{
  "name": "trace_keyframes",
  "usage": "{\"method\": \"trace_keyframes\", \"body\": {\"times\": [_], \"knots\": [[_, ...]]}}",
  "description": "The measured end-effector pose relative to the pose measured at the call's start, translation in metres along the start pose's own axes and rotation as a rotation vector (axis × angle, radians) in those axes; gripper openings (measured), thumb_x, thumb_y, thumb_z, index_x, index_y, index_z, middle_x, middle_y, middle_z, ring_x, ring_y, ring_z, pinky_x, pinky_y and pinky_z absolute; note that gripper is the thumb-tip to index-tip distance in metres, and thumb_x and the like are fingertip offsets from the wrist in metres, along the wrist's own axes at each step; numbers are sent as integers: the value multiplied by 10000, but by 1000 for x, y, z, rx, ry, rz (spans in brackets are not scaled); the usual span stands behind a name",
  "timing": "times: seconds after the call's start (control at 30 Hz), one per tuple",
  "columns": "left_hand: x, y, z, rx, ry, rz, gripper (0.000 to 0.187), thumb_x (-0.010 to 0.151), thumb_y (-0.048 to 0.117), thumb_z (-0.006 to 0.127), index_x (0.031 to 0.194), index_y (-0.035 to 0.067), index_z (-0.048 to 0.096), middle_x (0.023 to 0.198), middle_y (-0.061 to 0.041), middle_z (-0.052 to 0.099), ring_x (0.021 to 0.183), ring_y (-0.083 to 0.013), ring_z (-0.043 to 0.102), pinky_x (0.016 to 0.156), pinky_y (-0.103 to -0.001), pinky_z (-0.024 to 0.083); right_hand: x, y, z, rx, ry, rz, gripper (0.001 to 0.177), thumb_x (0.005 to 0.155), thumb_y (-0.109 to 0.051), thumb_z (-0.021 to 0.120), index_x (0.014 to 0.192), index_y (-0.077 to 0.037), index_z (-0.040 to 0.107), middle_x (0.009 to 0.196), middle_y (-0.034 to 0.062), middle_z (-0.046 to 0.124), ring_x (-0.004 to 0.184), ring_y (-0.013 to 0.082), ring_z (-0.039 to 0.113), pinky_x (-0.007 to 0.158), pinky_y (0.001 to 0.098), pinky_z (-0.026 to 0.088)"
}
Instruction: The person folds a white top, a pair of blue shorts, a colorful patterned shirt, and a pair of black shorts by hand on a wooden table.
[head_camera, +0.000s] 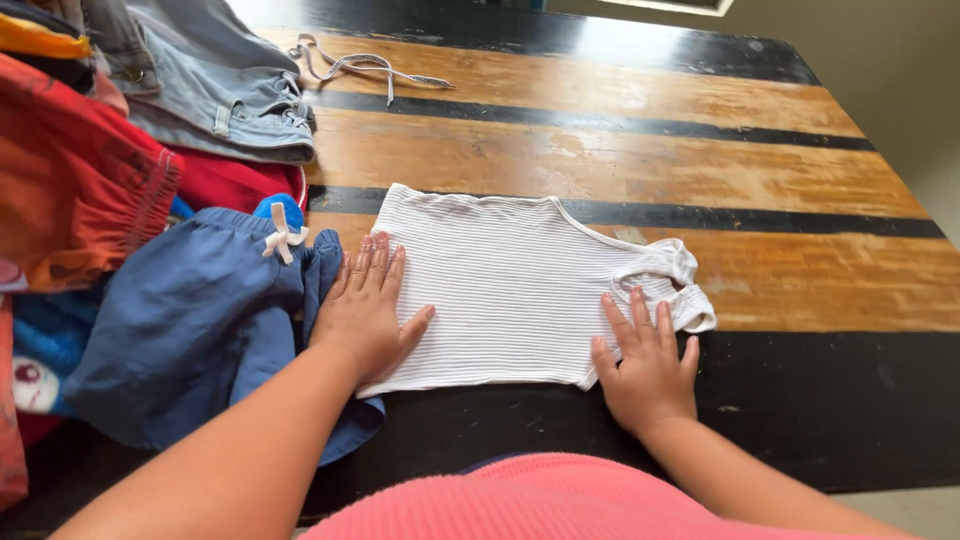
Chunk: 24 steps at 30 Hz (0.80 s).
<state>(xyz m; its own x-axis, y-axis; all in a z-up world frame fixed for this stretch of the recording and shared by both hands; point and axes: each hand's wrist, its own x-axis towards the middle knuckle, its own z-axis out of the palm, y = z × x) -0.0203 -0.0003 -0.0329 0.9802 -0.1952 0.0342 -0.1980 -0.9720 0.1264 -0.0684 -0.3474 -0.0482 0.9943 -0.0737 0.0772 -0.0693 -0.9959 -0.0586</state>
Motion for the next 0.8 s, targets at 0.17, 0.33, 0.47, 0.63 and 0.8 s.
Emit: {"method": "trace_keyframes", "body": {"times": [0.17,0.33,0.47,0.63,0.8], "knots": [[8,34,-10,69,-136,-214,966,937,594,461,1578,-50,131,1682,-230,26,1569,-308,-41,1247,-434,-21,0,-10,-5,-36,0,-7,712,914,-445,489,1580,-305,279,1682,94,113,1526,343,59,1106,718,25],[11,105,8,15,115,34,912,955,556,477,1560,-72,212,1657,-265,122,1549,-366,56,1239,-467,47,32,-47,-15,374,169,-406,610,981,-309,431,1585,-232,398,1711,25,311,1622,261,248,1325,555,185],[-3,87,19,-175,99,91,865,954,588,455,1575,33,222,1693,-161,125,1574,-268,56,1252,-445,48,35,-69,-18,147,-30,-447,611,1008,-459,442,1579,-267,344,1703,66,191,1559,325,134,1210,584,77],[-21,37,-1,-60,-35,-13,876,944,644,362,1595,109,123,1687,-90,53,1546,-229,-3,1211,-427,19,25,-49,-25,80,-73,-381,638,975,-566,410,1569,-350,317,1690,64,130,1548,320,76,1198,552,36],[-22,28,5,-7,-18,-25,889,968,660,330,1595,65,120,1686,-107,49,1553,-243,0,1223,-416,15,30,-34,-9,34,-34,-452,647,990,-568,395,1582,-328,289,1691,79,113,1542,335,68,1194,547,23]]}}
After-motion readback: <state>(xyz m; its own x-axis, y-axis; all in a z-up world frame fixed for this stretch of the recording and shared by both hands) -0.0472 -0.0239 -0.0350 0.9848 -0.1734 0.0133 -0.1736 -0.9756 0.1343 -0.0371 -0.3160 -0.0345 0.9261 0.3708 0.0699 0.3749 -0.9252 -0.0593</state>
